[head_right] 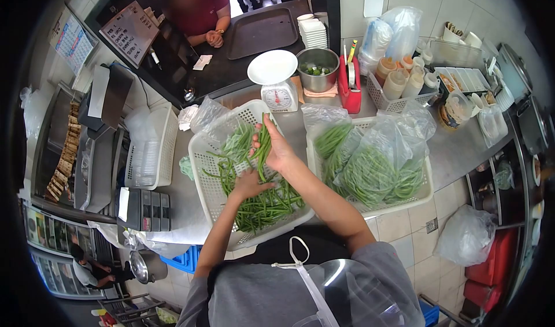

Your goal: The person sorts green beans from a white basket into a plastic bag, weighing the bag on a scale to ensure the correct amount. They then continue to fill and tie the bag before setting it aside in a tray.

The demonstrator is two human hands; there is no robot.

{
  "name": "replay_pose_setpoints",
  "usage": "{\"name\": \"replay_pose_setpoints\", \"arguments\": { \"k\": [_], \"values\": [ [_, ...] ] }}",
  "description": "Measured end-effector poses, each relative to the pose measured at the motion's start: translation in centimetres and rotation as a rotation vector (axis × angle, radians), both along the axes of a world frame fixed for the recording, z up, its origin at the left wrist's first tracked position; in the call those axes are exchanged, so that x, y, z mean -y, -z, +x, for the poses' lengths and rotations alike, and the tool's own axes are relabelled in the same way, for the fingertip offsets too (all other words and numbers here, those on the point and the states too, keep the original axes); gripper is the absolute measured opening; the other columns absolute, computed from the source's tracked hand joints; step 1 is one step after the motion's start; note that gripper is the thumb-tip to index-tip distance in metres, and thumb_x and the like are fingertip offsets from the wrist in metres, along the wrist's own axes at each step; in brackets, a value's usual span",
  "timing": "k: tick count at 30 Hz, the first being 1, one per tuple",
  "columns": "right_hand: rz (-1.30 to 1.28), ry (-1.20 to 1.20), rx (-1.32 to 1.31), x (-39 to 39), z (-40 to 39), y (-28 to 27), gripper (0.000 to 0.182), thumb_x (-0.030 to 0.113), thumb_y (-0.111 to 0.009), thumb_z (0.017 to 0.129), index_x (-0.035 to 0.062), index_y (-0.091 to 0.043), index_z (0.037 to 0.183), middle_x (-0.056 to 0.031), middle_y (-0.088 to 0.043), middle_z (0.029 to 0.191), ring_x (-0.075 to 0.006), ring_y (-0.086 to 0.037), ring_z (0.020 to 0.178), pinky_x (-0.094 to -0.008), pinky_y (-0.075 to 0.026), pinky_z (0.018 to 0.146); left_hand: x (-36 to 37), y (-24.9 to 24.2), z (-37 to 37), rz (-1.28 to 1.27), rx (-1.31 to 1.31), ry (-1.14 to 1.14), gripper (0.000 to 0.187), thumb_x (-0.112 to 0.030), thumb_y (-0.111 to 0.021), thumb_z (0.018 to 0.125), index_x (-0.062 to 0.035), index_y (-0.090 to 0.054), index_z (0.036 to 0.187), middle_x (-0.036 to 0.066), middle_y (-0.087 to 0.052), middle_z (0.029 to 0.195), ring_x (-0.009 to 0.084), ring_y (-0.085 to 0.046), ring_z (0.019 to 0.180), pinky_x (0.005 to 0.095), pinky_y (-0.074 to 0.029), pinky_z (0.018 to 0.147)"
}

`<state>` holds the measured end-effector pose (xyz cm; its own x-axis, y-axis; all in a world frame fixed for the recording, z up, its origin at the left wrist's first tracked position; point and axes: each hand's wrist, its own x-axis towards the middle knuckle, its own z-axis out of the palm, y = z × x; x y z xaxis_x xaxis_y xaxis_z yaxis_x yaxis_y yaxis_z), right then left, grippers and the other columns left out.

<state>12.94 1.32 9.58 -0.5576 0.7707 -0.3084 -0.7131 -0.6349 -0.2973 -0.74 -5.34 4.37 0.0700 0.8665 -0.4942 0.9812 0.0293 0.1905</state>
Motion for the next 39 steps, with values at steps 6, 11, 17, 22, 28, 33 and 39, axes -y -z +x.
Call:
{"name": "replay_pose_setpoints", "arguments": {
  "k": [6,11,17,22,28,33,39],
  "values": [
    [0.004,0.058,-0.032,-0.2,1.3,1.9,0.036,0.043,-0.062,0.08,0.0131,-0.05,0.095,-0.001,-0.049,0.071,-0.0116,-0.045,0.058,-0.0338,-0.04,0.062,0.2,4.7,5.5,0.198,0.026,0.031,0.077,-0.065,-0.057,0.068,0.0003,-0.055,0.109,0.02,-0.049,0.119,0.035,-0.048,0.111,0.0539,-0.037,0.088],
    [-0.025,0.06,-0.04,0.1,1.4,2.3,0.032,0.037,-0.064,0.081,0.0126,-0.05,0.096,-0.0008,-0.049,0.071,-0.0117,-0.046,0.058,-0.0333,-0.041,0.063,1.5,3.4,5.9,0.039,0.035,0.147,0.075,-0.063,-0.059,0.067,0.0044,-0.058,0.099,0.02,-0.052,0.115,0.0346,-0.053,0.105,0.0527,-0.039,0.087],
    [0.003,0.036,-0.031,0.3,0.5,2.3,0.029,0.033,-0.064,0.081,0.012,-0.051,0.095,-0.0006,-0.051,0.072,-0.0119,-0.047,0.059,-0.0347,-0.042,0.064,3.0,1.8,7.4,-0.023,0.086,0.084,0.06,-0.052,-0.06,0.07,0.002,-0.059,0.096,0.019,-0.06,0.101,0.0321,-0.058,0.096,0.0472,-0.041,0.086],
    [0.008,0.008,0.008,0.2,0.6,2.1,0.021,0.028,-0.065,0.081,0.0125,-0.055,0.092,0.0001,-0.052,0.07,-0.0117,-0.048,0.058,-0.0328,-0.043,0.058,3.1,5.2,6.3,0.089,0.223,-0.016,0.044,-0.041,-0.055,0.077,-0.0005,-0.055,0.093,0.019,-0.062,0.094,0.0301,-0.059,0.092,0.0417,-0.043,0.081],
    [0.192,-0.041,0.275,0.1,3.3,2.8,0.023,0.02,-0.064,0.082,0.0088,-0.057,0.1,0.0016,-0.05,0.07,-0.0091,-0.047,0.057,-0.0272,-0.04,0.054,2.9,4.4,0.1,-0.077,1.041,-0.208,0.017,-0.015,-0.042,0.087,-0.0025,-0.047,0.097,0.008,-0.057,0.079,0.0178,-0.054,0.076,0.0302,-0.041,0.073],
    [0.227,-0.176,0.462,3.1,1.3,3.0,0.023,0.026,-0.069,0.078,0.0099,-0.055,0.089,0.0026,-0.048,0.071,-0.0062,-0.042,0.053,-0.0209,-0.033,0.045,4.6,-0.7,-2.5,-0.036,1.167,-0.402,0.012,-0.009,-0.039,0.086,-0.0048,-0.046,0.095,0.005,-0.053,0.077,0.0142,-0.051,0.075,0.0267,-0.04,0.074],
    [0.197,-0.121,0.496,4.4,-0.6,4.3,0.028,0.029,-0.07,0.078,0.007,-0.055,0.087,0.0017,-0.048,0.067,-0.0069,-0.042,0.05,-0.0214,-0.032,0.043,5.0,-1.6,-2.9,0.041,1.149,-0.336,0.013,-0.013,-0.039,0.087,-0.0053,-0.047,0.095,0.003,-0.05,0.073,0.0136,-0.048,0.069,0.0264,-0.039,0.069]
  ]
}}
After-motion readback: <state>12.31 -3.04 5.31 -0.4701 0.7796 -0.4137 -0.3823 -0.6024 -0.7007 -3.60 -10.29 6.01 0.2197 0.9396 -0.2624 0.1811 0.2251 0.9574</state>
